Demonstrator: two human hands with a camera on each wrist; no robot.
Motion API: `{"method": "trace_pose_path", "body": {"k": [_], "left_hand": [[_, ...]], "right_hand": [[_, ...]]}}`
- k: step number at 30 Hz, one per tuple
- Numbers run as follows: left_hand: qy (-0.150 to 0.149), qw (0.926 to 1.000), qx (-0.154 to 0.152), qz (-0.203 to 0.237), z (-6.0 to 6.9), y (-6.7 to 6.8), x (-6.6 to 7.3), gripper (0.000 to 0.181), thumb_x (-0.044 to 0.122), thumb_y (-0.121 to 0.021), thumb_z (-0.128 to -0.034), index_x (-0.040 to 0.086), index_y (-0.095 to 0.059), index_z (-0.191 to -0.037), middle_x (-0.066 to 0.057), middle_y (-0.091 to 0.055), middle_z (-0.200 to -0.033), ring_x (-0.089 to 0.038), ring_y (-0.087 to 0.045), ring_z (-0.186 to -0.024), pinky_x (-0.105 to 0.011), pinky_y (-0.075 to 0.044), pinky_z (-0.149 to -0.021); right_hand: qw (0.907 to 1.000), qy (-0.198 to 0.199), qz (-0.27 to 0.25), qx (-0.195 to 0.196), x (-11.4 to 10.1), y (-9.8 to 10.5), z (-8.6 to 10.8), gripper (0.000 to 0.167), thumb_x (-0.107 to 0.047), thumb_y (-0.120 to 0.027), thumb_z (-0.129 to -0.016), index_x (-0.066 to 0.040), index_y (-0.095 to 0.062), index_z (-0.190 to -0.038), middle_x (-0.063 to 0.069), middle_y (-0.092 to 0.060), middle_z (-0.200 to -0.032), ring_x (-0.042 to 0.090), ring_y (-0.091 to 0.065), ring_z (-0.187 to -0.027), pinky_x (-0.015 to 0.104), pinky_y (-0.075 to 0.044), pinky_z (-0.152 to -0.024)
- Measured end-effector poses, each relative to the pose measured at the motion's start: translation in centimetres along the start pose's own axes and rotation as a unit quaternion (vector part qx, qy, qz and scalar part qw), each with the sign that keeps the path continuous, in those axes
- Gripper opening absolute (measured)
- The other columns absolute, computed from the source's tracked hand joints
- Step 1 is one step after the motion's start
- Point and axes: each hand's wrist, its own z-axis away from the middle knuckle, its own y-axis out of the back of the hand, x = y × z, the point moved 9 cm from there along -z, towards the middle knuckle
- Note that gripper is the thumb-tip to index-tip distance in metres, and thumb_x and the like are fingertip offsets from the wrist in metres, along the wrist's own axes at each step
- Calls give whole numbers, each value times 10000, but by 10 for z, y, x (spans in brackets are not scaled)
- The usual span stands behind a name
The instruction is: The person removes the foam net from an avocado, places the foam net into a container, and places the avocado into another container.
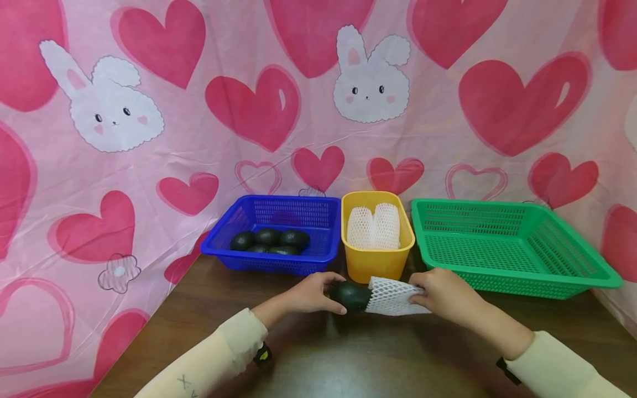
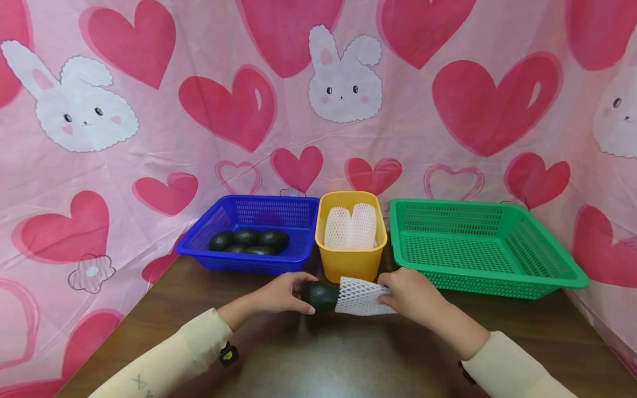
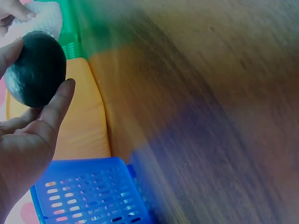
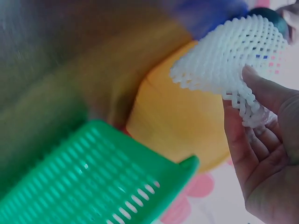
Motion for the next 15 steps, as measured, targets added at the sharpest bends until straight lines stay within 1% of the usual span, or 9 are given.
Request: {"method": "trace_pose_path", "body": {"k": [4,7,12,15], "left_hand": [[17,10000,-23,41,2,2,-1,618,269,-851,-738,76,-586,-1262,0,-637,-1128,-113,-615,-966,-276,-498,-848],[3,9999,-33,97,3,4,-1,617,261,-848,-745,71,-580,-1267,-9,-630,-1145,-116,-617,-975,-278,-500,-851],[29,9998,-30,208,5,7,-3,609,243,-845,-750,64,-576,-1267,-26,-629,-1158,-127,-620,-989,-291,-502,-863],[89,9997,-9,208,6,8,-5,608,238,-849,-747,63,-578,-1263,-28,-628,-1163,-136,-619,-1002,-299,-499,-876]], "right_hand": [[10000,3,-17,27,1,15,-2,204,-210,-842,-749,-201,-639,-769,-172,-535,-662,-7,-414,-556,219,-376,-496],[10000,-51,-59,6,3,24,-4,190,-202,-841,-750,-193,-652,-774,-171,-539,-657,-5,-417,-553,222,-381,-488],[9995,-282,-68,-131,8,34,-5,184,-186,-845,-742,-182,-665,-781,-165,-557,-655,-10,-438,-531,215,-413,-479],[9992,-380,-27,-115,10,41,-7,187,-184,-848,-738,-182,-663,-772,-166,-543,-634,-7,-440,-515,215,-422,-474]]}}
